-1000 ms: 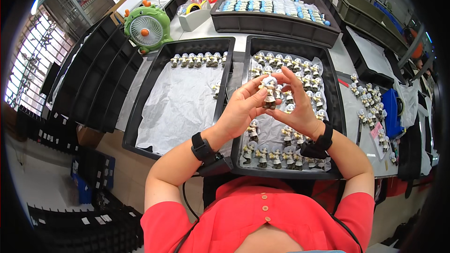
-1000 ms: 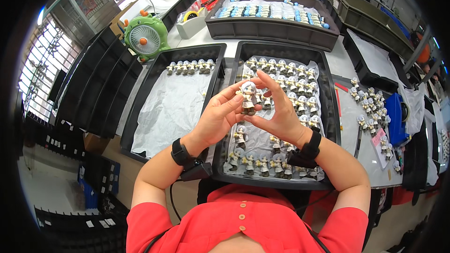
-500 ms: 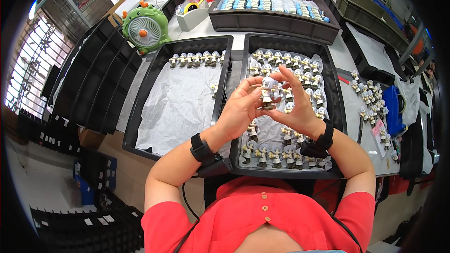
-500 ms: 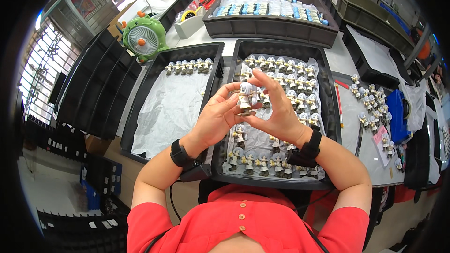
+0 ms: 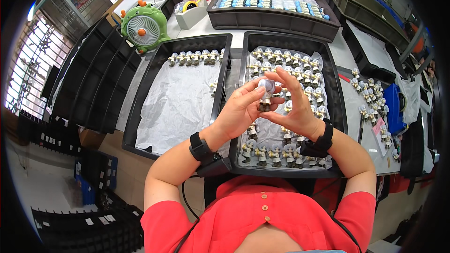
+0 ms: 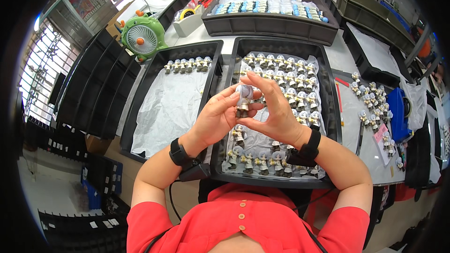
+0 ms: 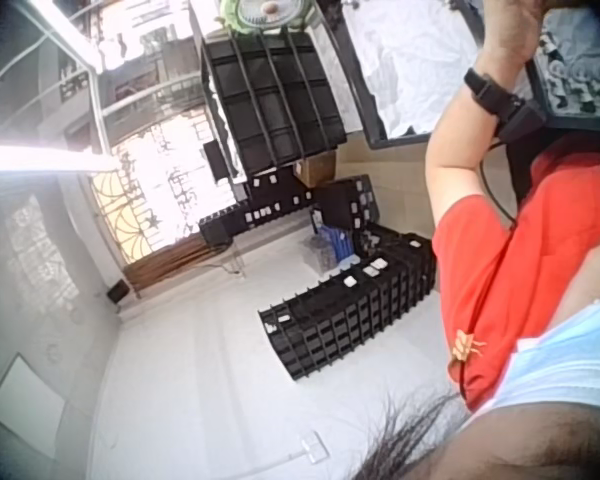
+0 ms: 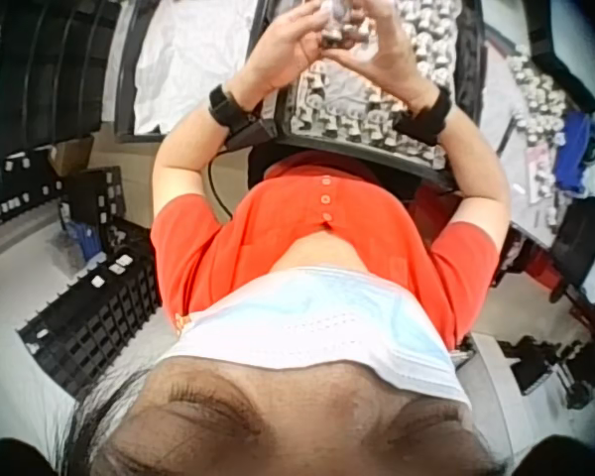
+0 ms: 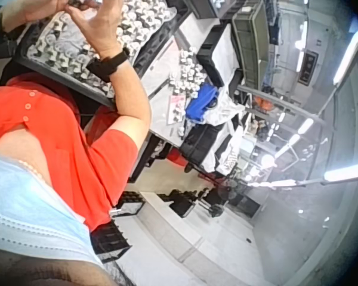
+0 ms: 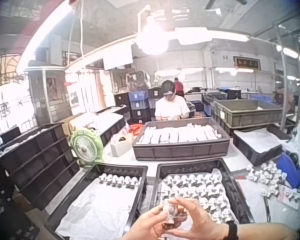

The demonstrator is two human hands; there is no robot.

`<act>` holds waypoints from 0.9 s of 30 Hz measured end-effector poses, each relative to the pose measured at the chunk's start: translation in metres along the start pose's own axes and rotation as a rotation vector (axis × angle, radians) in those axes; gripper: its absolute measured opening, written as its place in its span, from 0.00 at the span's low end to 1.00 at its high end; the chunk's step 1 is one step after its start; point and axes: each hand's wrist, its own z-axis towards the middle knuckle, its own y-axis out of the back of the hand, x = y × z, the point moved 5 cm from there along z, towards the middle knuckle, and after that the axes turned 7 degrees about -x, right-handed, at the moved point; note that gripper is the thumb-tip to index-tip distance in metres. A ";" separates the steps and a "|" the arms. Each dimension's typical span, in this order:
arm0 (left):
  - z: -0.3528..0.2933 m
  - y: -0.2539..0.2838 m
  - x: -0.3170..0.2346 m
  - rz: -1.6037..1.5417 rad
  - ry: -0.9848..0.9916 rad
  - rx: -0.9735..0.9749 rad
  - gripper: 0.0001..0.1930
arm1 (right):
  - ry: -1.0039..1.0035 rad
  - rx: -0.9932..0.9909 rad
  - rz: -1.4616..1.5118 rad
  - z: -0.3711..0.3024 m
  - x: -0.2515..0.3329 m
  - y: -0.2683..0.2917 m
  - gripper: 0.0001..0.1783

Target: The person picks up small, cylindrical components from a tray and places them into a second tray lined with white paper. The person handles the items one at a time, rotating them in their hands before placing them into the destination tray.

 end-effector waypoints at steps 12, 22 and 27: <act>0.001 -0.002 -0.004 -0.051 0.009 0.055 0.22 | -0.096 0.014 0.055 -0.001 -0.006 0.002 0.57; 0.001 -0.002 -0.004 -0.023 0.011 0.051 0.23 | -0.134 0.012 0.070 -0.001 -0.009 0.002 0.57; 0.001 -0.003 -0.005 -0.013 0.012 0.070 0.25 | -0.129 0.002 0.048 0.000 -0.008 0.003 0.57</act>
